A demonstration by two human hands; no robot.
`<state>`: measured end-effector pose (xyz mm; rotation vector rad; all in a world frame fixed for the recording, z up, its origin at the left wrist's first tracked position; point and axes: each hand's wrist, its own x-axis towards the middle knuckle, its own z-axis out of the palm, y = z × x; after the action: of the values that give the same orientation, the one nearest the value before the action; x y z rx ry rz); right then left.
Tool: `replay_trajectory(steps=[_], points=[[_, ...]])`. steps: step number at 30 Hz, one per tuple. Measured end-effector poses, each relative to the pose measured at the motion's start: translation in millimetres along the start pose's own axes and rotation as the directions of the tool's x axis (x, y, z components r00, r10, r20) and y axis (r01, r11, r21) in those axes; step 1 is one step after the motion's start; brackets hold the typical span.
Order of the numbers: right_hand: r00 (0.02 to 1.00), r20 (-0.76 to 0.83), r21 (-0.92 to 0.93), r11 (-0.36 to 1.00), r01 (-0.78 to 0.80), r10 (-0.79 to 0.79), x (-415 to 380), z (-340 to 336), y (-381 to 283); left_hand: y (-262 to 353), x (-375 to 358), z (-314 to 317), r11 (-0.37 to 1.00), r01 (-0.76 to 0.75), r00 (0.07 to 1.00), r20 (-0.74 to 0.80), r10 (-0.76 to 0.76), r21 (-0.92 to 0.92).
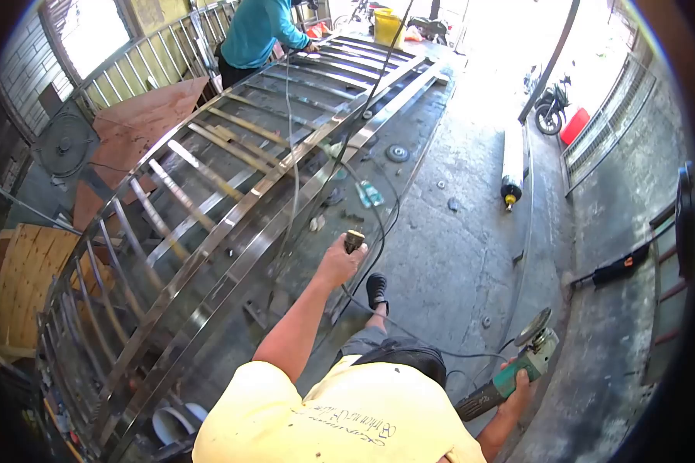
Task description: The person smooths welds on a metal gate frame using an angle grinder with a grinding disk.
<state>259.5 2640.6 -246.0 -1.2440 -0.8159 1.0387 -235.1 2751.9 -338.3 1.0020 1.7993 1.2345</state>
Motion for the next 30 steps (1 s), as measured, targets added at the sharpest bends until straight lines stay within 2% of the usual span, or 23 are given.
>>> replay_trajectory(steps=[2,4,7,9,10,11,12,13,14,16,17,18,21,22,23,25,27,28,29,30], points=[[0.999,-0.016,-0.021,0.999,0.036,-0.037,51.4,13.1,15.0,7.3,67.6,12.9,1.0,0.011,0.999,-0.035,-0.011,-0.005],[0.996,-0.033,-0.031,0.996,0.079,-0.08,99.6,35.4,22.5,18.7,136.3,21.4,0.997,-0.029,0.987,-0.153,0.041,0.077],[0.999,-0.036,-0.141,0.99,-0.001,-0.004,158.0,98.4,-7.7,38.7,232.0,37.4,0.935,-0.08,0.899,-0.38,0.217,0.345],[1.0,-0.016,-0.154,0.988,0.018,-0.021,203.6,120.7,-16.2,44.4,291.8,30.1,0.928,-0.198,0.849,-0.418,0.323,0.314],[1.0,0.01,-0.152,0.988,0.026,-0.024,222.5,133.3,-19.3,45.2,316.3,20.0,0.874,-0.028,0.832,-0.473,0.29,0.486],[0.999,0.027,-0.146,0.989,0.021,-0.017,234.1,142.1,-17.8,45.0,334.6,11.4,0.761,0.151,0.808,-0.523,0.273,0.631],[0.999,0.03,-0.149,0.988,0.044,-0.04,251.9,146.9,-11.6,75.4,337.1,0.6,0.699,0.383,0.807,-0.588,0.065,0.604],[0.999,0.035,-0.125,0.991,0.042,-0.038,263.8,157.0,-7.0,69.0,353.7,-4.8,0.685,0.509,0.754,-0.654,-0.062,0.522],[0.998,0.042,-0.104,0.993,0.047,-0.042,277.7,168.1,-5.0,40.7,375.7,-14.0,0.75,0.508,0.777,-0.601,-0.188,0.423],[0.997,0.08,-0.06,0.998,0.021,-0.016,307.8,173.7,7.0,-6.6,400.4,-21.5,0.808,0.496,0.799,-0.533,-0.28,0.319],[0.995,0.096,-0.075,0.997,-0.005,0.013,315.6,179.2,4.8,-19.4,399.5,-20.2,0.817,0.477,0.803,-0.539,-0.255,0.324],[0.992,0.118,-0.084,0.996,-0.03,0.04,326.1,189.1,3.8,3.5,385.9,-25.5,0.887,0.384,0.855,-0.462,-0.235,0.258],[0.985,0.151,-0.068,0.995,-0.076,0.085,362.3,220.5,8.6,-19.4,393.7,-31.7,0.9,0.315,0.887,-0.43,-0.167,0.3],[0.98,0.176,-0.066,0.994,-0.083,0.094,373.7,227.4,10.8,-8.4,391.4,-33.9,0.913,0.309,0.9,-0.394,-0.19,0.266],[0.974,0.204,-0.064,0.994,-0.089,0.101,384.9,232.7,13.4,3.0,385.2,-38.1,0.927,0.317,0.92,-0.301,-0.25,0.2],[0.964,0.243,-0.068,0.994,-0.09,0.104,409.1,239.0,21.7,5.2,381.0,-41.5,0.975,0.221,0.946,-0.245,-0.215,-0.001],[0.951,0.29,-0.059,0.994,-0.092,0.106,428.8,249.3,26.5,-14.5,381.4,-37.0,0.999,0.017,0.924,-0.381,-0.033,-0.044],[0.942,0.317,-0.051,0.994,-0.095,0.107,438.4,256.2,24.1,-16.7,386.6,-40.9,0.982,-0.157,0.933,-0.342,0.113,-0.105],[0.934,0.34,-0.046,0.994,-0.099,0.108,447.6,262.3,22.7,-22.3,380.7,-40.0,0.944,-0.158,0.945,-0.323,0.058,-0.291],[0.928,0.359,-0.036,0.995,-0.097,0.103,456.5,266.9,22.7,18.5,357.4,-37.2,0.892,-0.091,0.968,-0.249,-0.025,-0.443]])
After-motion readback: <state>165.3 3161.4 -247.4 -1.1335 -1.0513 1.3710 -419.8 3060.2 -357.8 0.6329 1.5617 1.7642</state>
